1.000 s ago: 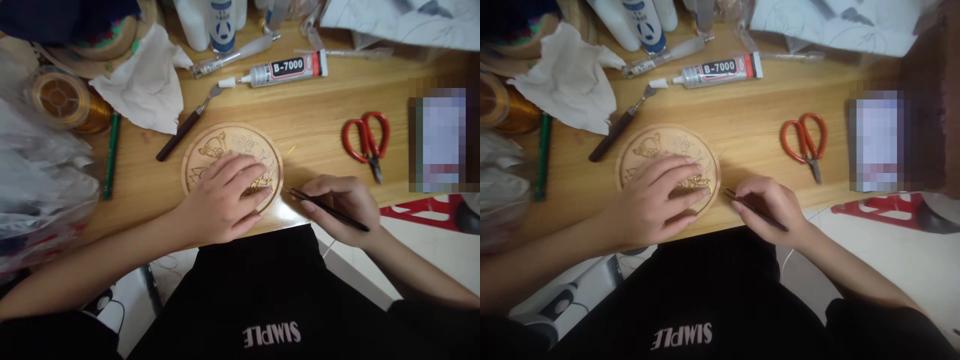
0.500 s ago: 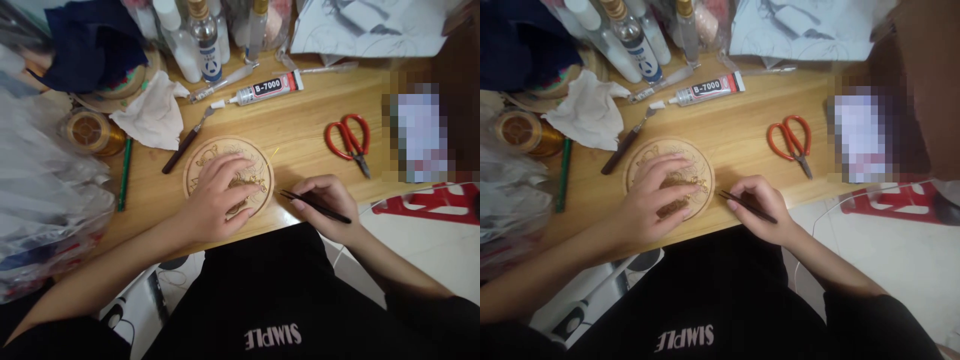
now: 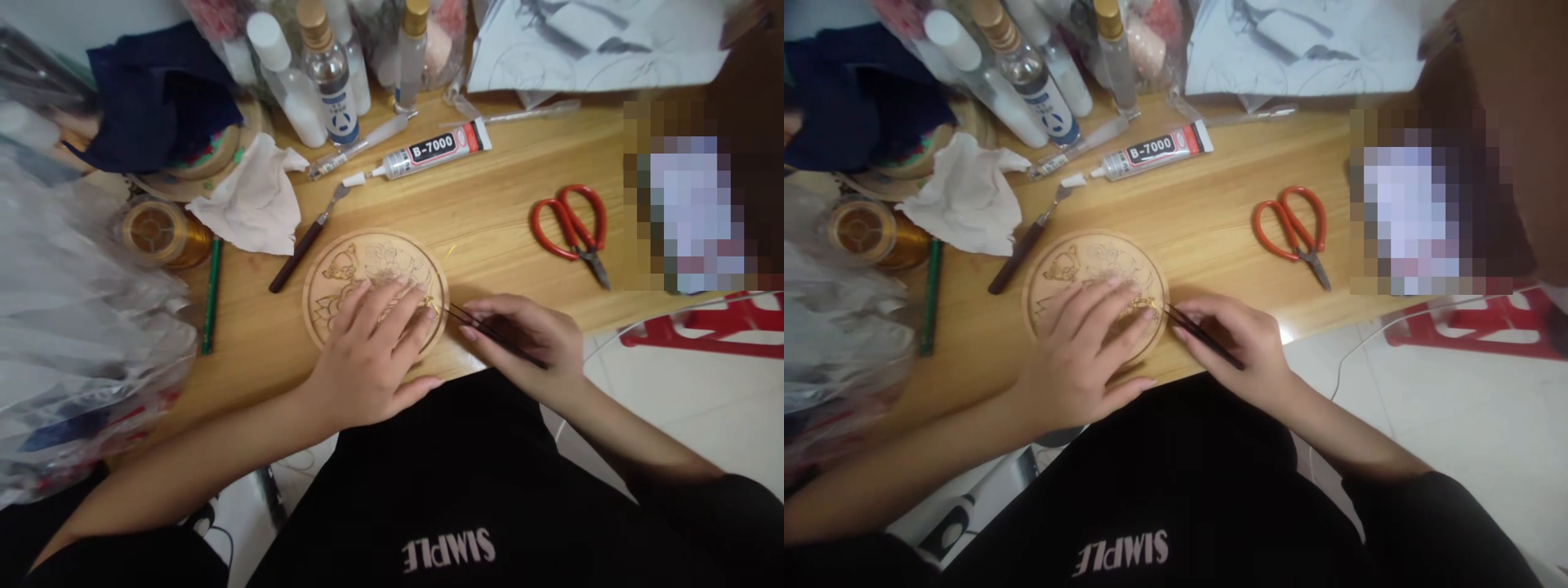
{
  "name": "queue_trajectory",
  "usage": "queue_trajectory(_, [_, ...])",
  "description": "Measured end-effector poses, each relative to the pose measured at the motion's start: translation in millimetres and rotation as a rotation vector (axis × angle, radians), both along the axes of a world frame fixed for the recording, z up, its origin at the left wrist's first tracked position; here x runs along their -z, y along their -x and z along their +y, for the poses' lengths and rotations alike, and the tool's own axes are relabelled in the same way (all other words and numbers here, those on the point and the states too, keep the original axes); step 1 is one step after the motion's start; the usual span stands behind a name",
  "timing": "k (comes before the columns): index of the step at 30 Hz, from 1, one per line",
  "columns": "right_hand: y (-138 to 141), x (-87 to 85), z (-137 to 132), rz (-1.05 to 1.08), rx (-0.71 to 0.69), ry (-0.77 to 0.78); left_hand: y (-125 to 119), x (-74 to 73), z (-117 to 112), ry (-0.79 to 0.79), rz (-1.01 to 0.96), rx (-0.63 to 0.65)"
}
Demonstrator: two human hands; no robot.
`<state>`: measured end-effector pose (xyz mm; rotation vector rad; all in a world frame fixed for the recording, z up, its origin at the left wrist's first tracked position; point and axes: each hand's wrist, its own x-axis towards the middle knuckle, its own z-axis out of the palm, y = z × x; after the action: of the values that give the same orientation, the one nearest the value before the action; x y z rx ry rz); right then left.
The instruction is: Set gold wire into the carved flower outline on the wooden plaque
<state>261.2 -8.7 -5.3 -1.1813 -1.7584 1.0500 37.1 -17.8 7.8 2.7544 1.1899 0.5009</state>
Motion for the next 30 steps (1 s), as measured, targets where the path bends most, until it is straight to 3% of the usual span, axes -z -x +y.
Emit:
queue_trajectory(9, [3.4, -10.5, 8.5, -0.125, -0.025, -0.193, -11.6, 8.2, -12.3, -0.044, 0.080, -0.033])
queue_trajectory(30, [6.8, -3.9, 5.0, -0.106, -0.037, -0.162, -7.3, 10.8, -6.5, -0.131, 0.041, -0.053])
